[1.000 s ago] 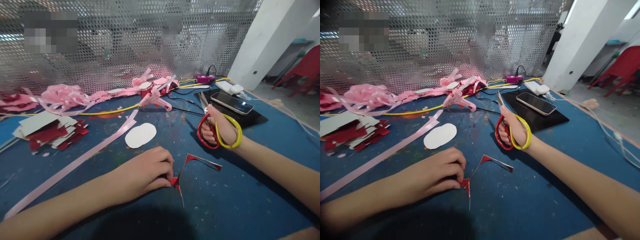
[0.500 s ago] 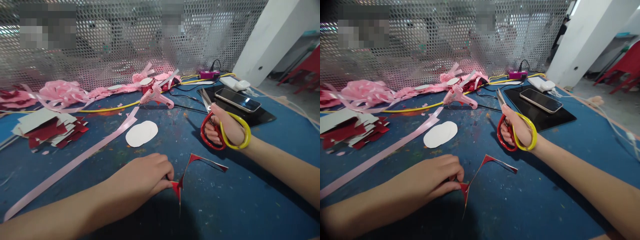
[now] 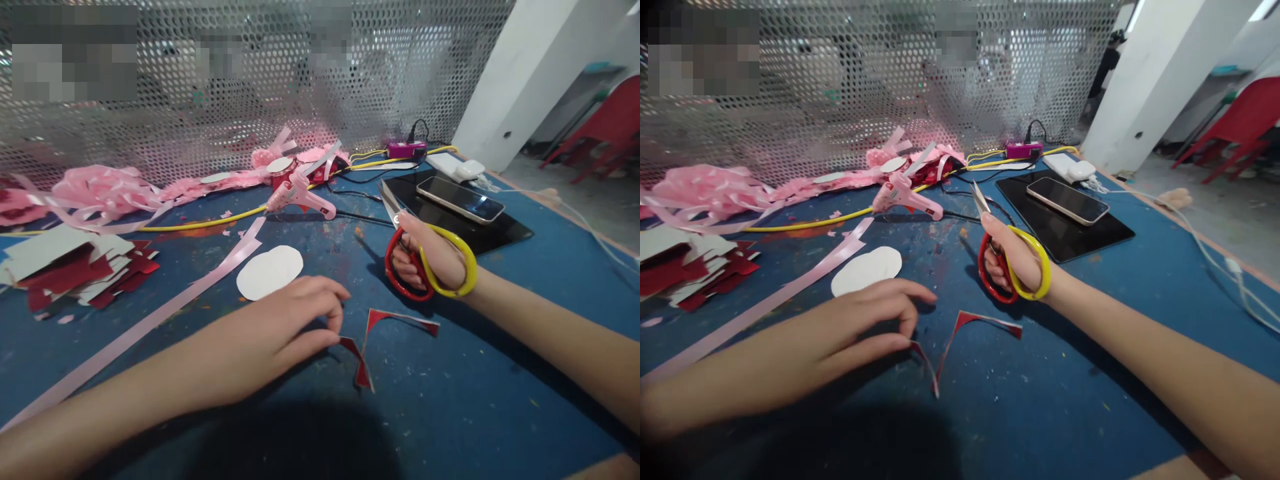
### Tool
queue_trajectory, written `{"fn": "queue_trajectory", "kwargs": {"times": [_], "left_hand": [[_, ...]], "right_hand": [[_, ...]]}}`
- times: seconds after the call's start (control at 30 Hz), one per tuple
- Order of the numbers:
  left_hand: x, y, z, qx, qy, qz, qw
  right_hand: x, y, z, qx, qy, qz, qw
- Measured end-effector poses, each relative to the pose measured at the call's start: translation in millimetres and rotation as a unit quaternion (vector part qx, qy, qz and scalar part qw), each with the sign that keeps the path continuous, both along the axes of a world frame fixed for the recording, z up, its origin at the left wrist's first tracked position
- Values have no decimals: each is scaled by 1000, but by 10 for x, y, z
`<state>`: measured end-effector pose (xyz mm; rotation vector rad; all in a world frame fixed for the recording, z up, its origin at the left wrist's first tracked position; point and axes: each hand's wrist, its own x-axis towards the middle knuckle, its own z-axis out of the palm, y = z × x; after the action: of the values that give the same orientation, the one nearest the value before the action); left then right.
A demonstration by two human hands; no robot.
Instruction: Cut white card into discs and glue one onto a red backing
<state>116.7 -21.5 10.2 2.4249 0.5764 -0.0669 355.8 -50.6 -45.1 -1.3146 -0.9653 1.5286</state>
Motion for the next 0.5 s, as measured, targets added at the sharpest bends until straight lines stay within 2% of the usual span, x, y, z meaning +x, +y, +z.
{"fn": "queue_trajectory", "kwargs": {"times": [0.17,0.3,0.37,0.5], "left_hand": [[379,-39,-267,-28,-58,-53,996],[517,-59,-329,-33,-83,-60,994],[552,-96,-327,-48,-90,-49,994],[616,-196,-334,-88,-80,23,993]], "right_hand": [[3,-6,6,16,13,-10,1000],[19,-1,-9,40,16,5,999],[26,6,-17,42,15,7,999],[29,18,-37,54,17,8,998]]}}
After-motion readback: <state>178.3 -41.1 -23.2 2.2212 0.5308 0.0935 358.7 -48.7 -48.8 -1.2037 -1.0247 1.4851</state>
